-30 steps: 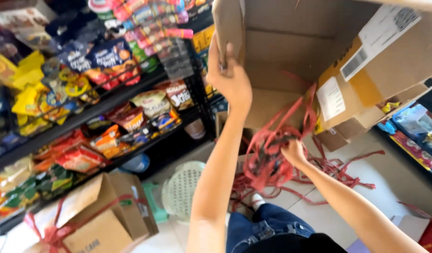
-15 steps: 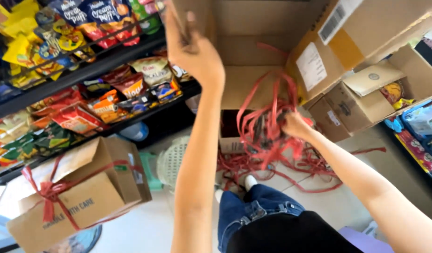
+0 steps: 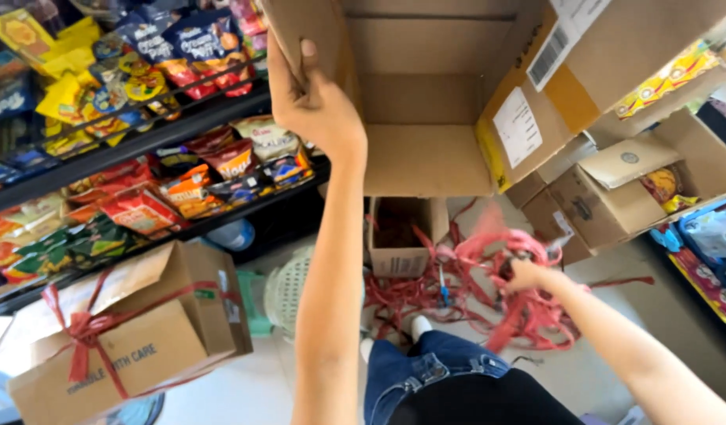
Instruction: The person reaches into a cardboard box to retrieve various packaged snack items and instant noodle cups, then places them onto store shelves.
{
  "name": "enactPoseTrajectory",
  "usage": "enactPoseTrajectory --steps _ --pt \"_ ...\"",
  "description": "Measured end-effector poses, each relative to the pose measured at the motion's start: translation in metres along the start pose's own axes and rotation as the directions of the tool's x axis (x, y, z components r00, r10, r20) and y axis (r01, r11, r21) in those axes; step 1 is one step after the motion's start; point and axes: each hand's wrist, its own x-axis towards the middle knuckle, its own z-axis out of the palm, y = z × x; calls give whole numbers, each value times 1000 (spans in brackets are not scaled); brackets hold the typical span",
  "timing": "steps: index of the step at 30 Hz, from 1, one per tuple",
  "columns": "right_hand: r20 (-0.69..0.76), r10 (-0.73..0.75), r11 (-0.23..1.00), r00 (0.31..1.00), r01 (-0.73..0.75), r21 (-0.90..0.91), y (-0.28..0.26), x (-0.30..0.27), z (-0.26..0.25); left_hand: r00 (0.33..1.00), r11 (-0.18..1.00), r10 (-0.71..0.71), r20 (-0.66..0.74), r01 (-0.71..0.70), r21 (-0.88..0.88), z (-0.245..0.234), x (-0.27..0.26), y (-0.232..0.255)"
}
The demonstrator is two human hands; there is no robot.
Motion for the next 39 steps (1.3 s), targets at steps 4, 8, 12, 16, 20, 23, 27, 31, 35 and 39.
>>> enactPoseTrajectory --steps 4,8,12,16,20,23,27,31,35,39 --pt "305 176 974 936 -211 82 -88 3 -148 1000 999 17 -8 -17 -51 0 -8 -8" --pt "42 70 997 997 -70 13 -133 0 -209 1000 992 -18 22 15 124 -16 -11 7" --pt "-535 136 944 834 55 326 -168 -15 -243 994 960 80 80 -98 261 -38 -17 9" --pt "-721 92 835 687 341 432 -193 -35 -198 991 990 -40 124 23 139 -65 -36 36" --pt "-748 204 679 632 459 573 -228 -80 -138 978 917 -119 170 42 398 -104 -51 46" --pt "-614 288 612 735 352 709 -233 -105 -86 920 856 -317 228 175 487 -127 -51 70" --pt "-309 354 444 883 132 886 -231 -106 -41 901 744 -365 233 132 655 -167 -47 50" --pt "-247 312 426 918 98 900 -242 -90 -24 877 685 -439 195 186 705 -230 -50 25" --pt "-233 222 642 947 38 765 -279 -83 -25 836 334 -271 478 -384 861 -296 -67 10" --pt "-225 158 813 961 2 582 -326 -78 -46 123 187 -679 724 -924 333 -383 -114 -53"
